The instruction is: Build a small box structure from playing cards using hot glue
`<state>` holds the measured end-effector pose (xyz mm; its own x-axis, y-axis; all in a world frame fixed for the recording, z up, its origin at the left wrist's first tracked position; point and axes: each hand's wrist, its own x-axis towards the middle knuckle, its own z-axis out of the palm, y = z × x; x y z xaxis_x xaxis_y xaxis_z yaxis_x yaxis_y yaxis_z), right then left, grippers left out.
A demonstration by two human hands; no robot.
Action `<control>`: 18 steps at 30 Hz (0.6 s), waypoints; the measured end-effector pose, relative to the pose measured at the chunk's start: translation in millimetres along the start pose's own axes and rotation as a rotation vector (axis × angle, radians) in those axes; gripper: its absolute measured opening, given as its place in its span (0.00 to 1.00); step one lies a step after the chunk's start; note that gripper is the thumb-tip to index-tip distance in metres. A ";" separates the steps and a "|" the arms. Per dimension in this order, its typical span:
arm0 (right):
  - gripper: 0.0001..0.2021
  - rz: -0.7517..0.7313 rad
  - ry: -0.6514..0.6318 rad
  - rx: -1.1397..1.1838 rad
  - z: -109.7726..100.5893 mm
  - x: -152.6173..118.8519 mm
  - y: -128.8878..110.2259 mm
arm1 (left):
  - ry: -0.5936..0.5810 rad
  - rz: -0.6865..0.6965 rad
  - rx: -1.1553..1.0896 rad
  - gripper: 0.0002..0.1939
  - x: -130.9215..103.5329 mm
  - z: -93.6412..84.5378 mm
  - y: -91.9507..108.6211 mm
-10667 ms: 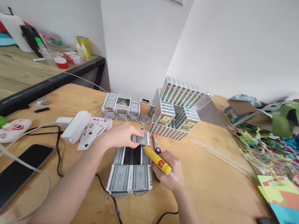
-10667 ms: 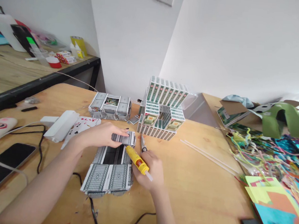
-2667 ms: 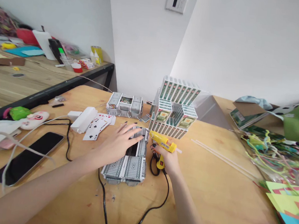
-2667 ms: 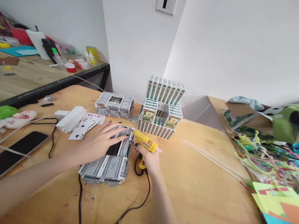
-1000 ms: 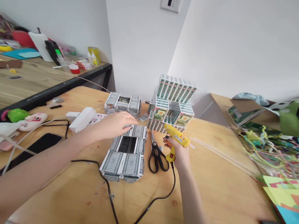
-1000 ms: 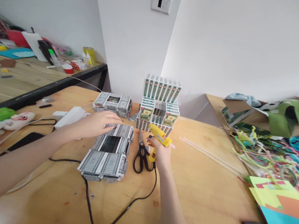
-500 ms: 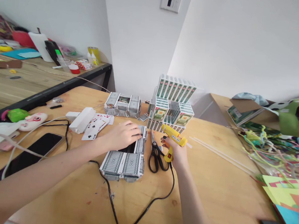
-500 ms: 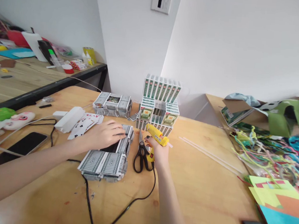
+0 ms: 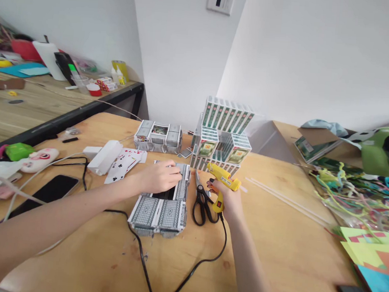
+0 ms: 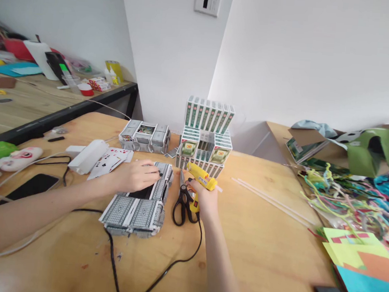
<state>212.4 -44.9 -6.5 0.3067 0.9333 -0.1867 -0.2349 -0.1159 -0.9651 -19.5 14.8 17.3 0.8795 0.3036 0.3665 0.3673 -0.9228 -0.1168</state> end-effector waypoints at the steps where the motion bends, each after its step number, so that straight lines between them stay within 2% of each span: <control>1: 0.09 0.008 -0.014 0.008 0.0 -0.3 -0.3 | -0.013 -0.009 0.006 0.14 -1.3 -1.1 1.5; 3: 0.10 0.021 -0.048 0.035 1.0 -1.7 -1.1 | -0.048 -0.025 0.045 0.12 -4.3 -3.2 6.1; 6: 0.13 0.038 -0.130 0.069 5.6 -5.4 -0.3 | -0.045 -0.195 0.086 0.10 -8.6 -5.4 16.9; 8: 0.14 0.044 -0.186 0.092 10.7 -8.3 3.0 | -0.031 -0.340 0.071 0.13 -10.8 -7.5 25.5; 11: 0.12 0.035 -0.220 0.136 19.6 -12.4 11.3 | -0.021 -0.615 0.017 0.10 -11.7 -14.6 38.6; 13: 0.12 0.022 -0.223 0.153 25.5 -15.2 16.9 | -0.092 -0.753 -0.013 0.14 -8.9 -20.5 46.5; 18: 0.14 0.002 -0.194 0.125 37.8 -23.2 24.1 | -0.385 -0.891 -0.082 0.22 10.3 -22.5 57.5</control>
<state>164.8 -56.5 -18.5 0.1256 0.9824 -0.1381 -0.3512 -0.0861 -0.9323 3.8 -40.4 35.2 0.3338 0.9418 -0.0394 0.9366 -0.3266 0.1270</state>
